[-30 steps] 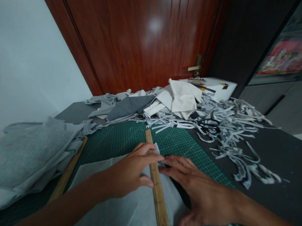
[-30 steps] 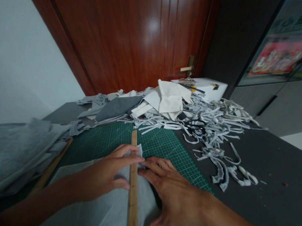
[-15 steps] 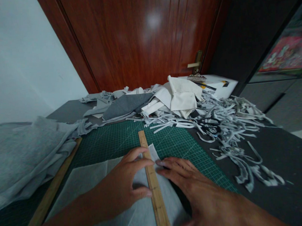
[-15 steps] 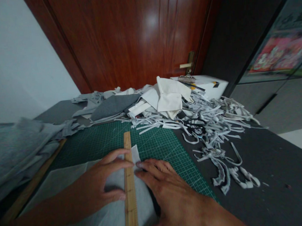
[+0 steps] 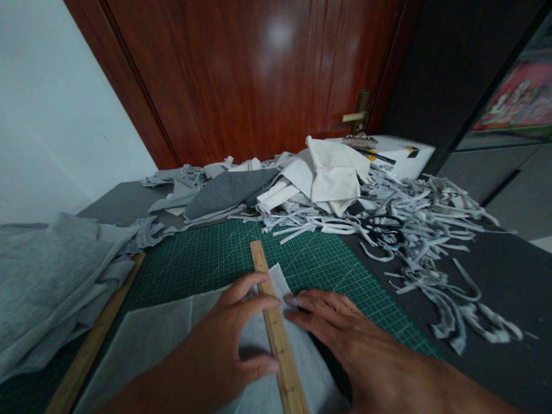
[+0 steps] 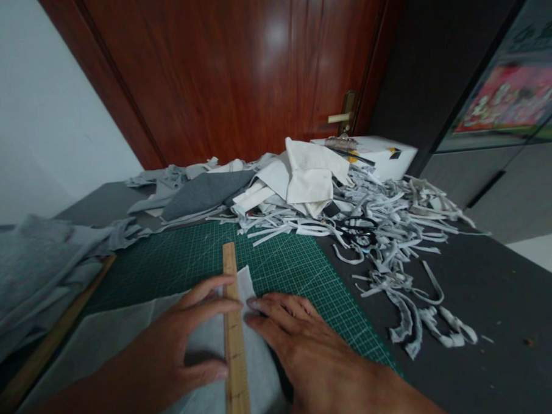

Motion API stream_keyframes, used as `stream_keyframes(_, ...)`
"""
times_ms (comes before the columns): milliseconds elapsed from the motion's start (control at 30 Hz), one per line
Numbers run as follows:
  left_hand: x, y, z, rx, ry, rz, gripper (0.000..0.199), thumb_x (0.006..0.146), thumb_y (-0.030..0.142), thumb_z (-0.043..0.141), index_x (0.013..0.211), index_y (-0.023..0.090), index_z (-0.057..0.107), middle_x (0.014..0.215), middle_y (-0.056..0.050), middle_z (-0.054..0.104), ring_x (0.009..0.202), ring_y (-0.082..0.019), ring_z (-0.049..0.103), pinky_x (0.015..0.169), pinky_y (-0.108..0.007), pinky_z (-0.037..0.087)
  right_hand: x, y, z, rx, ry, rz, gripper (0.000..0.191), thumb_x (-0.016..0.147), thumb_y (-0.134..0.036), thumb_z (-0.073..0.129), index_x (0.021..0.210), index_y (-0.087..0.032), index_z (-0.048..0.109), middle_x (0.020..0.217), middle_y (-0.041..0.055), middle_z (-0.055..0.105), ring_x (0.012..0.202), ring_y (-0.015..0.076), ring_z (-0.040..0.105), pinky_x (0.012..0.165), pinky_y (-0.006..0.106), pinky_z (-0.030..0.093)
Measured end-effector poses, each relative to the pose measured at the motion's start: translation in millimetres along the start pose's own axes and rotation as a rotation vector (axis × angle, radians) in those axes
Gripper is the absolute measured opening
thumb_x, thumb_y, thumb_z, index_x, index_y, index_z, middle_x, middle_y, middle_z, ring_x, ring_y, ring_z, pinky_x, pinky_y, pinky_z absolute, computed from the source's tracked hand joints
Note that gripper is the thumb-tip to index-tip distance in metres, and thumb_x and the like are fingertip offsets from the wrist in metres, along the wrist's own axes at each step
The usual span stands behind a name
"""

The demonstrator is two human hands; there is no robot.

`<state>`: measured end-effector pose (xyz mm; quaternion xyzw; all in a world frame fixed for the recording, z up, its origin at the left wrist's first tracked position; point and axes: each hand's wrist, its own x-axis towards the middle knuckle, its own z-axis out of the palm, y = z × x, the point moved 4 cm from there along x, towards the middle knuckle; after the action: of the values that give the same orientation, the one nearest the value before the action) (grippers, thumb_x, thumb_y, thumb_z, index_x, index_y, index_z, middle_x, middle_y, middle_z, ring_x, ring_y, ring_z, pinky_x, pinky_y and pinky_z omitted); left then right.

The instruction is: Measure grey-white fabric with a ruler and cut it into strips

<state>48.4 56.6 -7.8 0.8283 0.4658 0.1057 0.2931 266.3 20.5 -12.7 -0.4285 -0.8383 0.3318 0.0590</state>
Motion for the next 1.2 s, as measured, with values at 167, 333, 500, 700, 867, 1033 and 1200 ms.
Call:
stream_keyframes(167, 0, -2, 5.8, -0.024, 0.016, -0.031, 0.073, 0.074, 0.027, 0.084, 0.145, 0.028, 0.066, 0.179, -0.008, 0.031, 0.161, -0.039, 0.037, 0.133, -0.06, 0.031, -1, 0, 0, -0.024, 0.014, -0.001, 0.126, 0.062, -0.041, 0.105, 0.17, -0.017, 0.044, 0.18, 0.0198, 0.033, 0.166, 0.0465, 0.024, 0.135, 0.064, 0.021)
stream_keyframes(333, -1, -11, 10.9, -0.04, 0.086, 0.001, 0.078, 0.073, 0.027, 0.088, 0.146, 0.032, 0.063, 0.178, -0.006, 0.033, 0.16, -0.037, 0.04, 0.133, -0.059, 0.033, -4, 1, 1, 0.014, 0.062, -0.042, 0.121, 0.066, -0.045, 0.103, 0.17, -0.025, 0.044, 0.179, 0.017, 0.035, 0.165, 0.0475, 0.026, 0.134, 0.065, 0.023)
stream_keyframes(500, -1, -11, 10.7, -0.052, 0.121, 0.024, 0.077, 0.071, 0.026, 0.089, 0.143, 0.033, 0.066, 0.175, -0.005, 0.037, 0.158, -0.039, 0.041, 0.131, -0.06, 0.035, -5, 2, 0, 0.029, 0.03, -0.027, 0.126, 0.066, -0.044, 0.103, 0.172, -0.021, 0.04, 0.181, 0.0185, 0.031, 0.166, 0.0484, 0.022, 0.135, 0.067, 0.02)
stream_keyframes(700, 0, -2, 6.7, -0.041, 0.069, 0.007, 0.074, 0.073, 0.024, 0.085, 0.143, 0.028, 0.064, 0.175, -0.01, 0.035, 0.16, -0.038, 0.038, 0.132, -0.059, 0.033, -12, 2, -9, 0.072, -0.096, -0.026, 0.112, 0.086, -0.049, 0.09, 0.175, -0.017, 0.03, 0.184, 0.0183, 0.016, 0.17, 0.0443, 0.008, 0.135, 0.067, 0.016)
stream_keyframes(867, -2, 0, 5.0, -0.021, 0.086, 0.06, 0.069, 0.075, 0.025, 0.082, 0.141, 0.028, 0.064, 0.174, -0.01, 0.037, 0.159, -0.039, 0.039, 0.132, -0.06, 0.033, -14, 0, -10, 0.066, -0.098, -0.017, 0.103, 0.09, -0.042, 0.086, 0.174, -0.015, 0.032, 0.184, 0.0181, 0.016, 0.17, 0.0431, 0.008, 0.135, 0.068, 0.013)
stream_keyframes(1033, -2, 6, 0.9, -0.022, 0.073, 0.071, 0.064, 0.074, 0.024, 0.08, 0.136, 0.028, 0.066, 0.171, -0.01, 0.039, 0.157, -0.039, 0.041, 0.13, -0.059, 0.036, -13, -2, -11, 0.058, -0.093, -0.005, 0.104, 0.088, -0.041, 0.087, 0.173, -0.014, 0.034, 0.184, 0.0192, 0.017, 0.17, 0.0437, 0.01, 0.135, 0.068, 0.013)
stream_keyframes(1200, -1, 1, 7.6, 0.011, 0.12, 0.072, 0.069, 0.07, 0.027, 0.087, 0.136, 0.031, 0.066, 0.17, -0.008, 0.04, 0.155, -0.042, 0.043, 0.127, -0.062, 0.039, -10, -3, -10, 0.071, -0.058, -0.034, 0.106, 0.085, -0.045, 0.09, 0.172, -0.016, 0.037, 0.183, 0.0191, 0.023, 0.169, 0.0443, 0.014, 0.135, 0.067, 0.017)
